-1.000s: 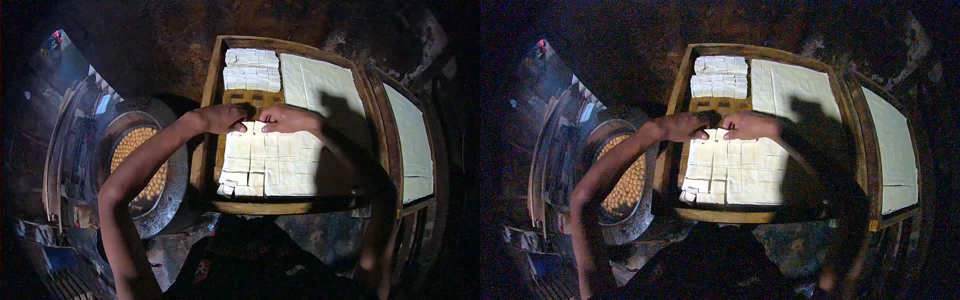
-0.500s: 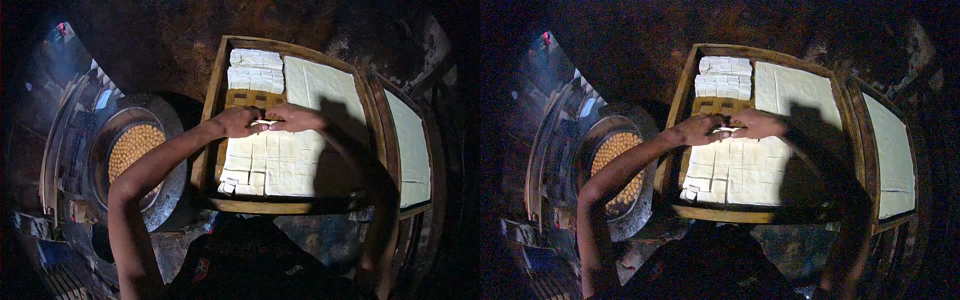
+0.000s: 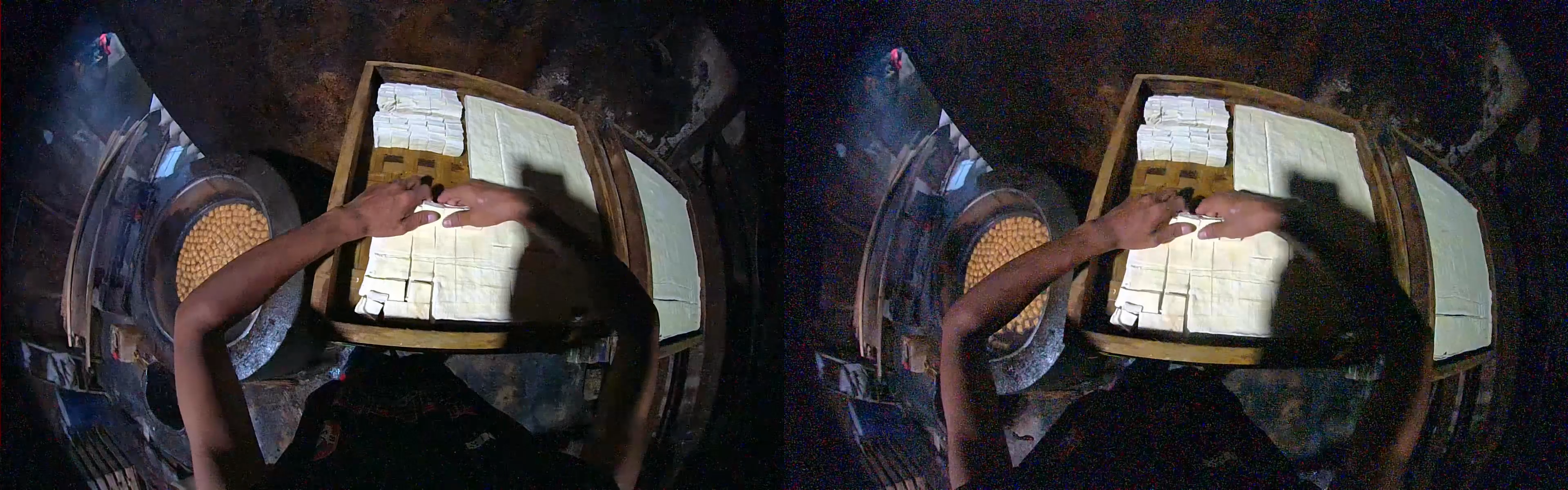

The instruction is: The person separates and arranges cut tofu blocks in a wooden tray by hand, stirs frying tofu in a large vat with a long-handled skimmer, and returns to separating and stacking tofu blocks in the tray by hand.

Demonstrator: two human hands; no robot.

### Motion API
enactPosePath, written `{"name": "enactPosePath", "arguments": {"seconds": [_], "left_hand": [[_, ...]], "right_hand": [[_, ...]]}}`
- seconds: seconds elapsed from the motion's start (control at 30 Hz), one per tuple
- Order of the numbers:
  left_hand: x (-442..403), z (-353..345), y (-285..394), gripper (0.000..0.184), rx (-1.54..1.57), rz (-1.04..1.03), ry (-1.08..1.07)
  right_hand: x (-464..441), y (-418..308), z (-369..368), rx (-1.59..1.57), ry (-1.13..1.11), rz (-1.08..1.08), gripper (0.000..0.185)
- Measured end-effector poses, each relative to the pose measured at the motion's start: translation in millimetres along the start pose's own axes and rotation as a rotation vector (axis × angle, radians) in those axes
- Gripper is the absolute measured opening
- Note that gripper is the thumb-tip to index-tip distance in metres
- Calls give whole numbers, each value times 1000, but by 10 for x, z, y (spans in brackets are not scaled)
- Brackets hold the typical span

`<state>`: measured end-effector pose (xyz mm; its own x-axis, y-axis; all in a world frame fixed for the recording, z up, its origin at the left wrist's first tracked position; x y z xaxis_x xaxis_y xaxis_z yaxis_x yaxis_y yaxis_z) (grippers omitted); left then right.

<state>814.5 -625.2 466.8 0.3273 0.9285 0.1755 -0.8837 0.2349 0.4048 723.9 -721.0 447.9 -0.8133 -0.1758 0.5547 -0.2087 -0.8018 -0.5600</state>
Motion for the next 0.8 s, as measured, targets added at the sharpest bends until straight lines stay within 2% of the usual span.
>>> {"name": "enactPosePath", "arguments": {"seconds": [0.03, 0.17, 0.23, 0.27, 0.33, 0.37, 0.4, 0.43, 0.5, 0.53, 0.57, 0.6, 0.63, 0.67, 0.73, 0.8], "left_hand": [[-18, -4, -40, 48, -2, 5, 1], [-93, -23, -208, 50, 248, -21, -17], [-121, -33, -205, 52, 278, -34, -107], [-111, -36, -195, 52, 288, -30, -103], [-41, -44, -145, 53, 193, 82, -134], [-4, -99, -85, 53, 199, 84, -135], [50, -63, 36, 55, -33, 61, 12], [103, -18, 160, 57, -264, 37, 158], [99, -50, 227, 56, -289, 50, 95], [98, -89, 259, 54, -318, 59, 31], [121, -37, 282, 55, -362, -6, 177], [99, 7, 263, 55, -358, -5, 174], [59, 46, 187, 57, -201, 9, 123], [22, 59, 109, 58, -48, 24, 71], [18, 131, 94, 59, 11, 56, 79], [61, 193, 122, 57, 123, 76, 76]], "right_hand": [[-81, 26, -5, -79, -23, 93, 47], [-64, 53, -8, -97, 33, 55, 46], [15, -30, 19, 1, 241, 170, 49], [11, -27, -31, 2, 230, 171, 49], [110, -200, -19, 25, 329, 160, 54], [164, -233, -53, 83, 333, -33, 55], [178, -291, -133, 82, 329, -33, 55], [255, -444, -150, 291, 474, 30, 55], [342, -628, -195, 631, 709, 190, 55], [327, -577, -207, 624, 706, 191, 55], [286, -475, -193, 545, 664, 149, 54], [246, -392, -161, 468, 623, 107, 52], [136, -214, -127, 335, 567, -5, 53], [155, -253, -32, 70, 512, 1, 53], [214, -280, 123, 43, 583, 111, 49], [235, -266, 102, -5, 540, 116, 46]]}}
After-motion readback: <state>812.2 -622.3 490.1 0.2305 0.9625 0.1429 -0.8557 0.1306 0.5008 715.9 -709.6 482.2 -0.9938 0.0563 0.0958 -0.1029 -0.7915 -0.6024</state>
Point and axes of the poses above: each hand's wrist, its own x-axis away from the middle knuckle, its own z-axis out of the back of the hand, y = z × x, the point moved 7 cm from there along -x, towards the middle knuckle, and after that the axes turned 15 degrees about -y, right-handed, at the moved point
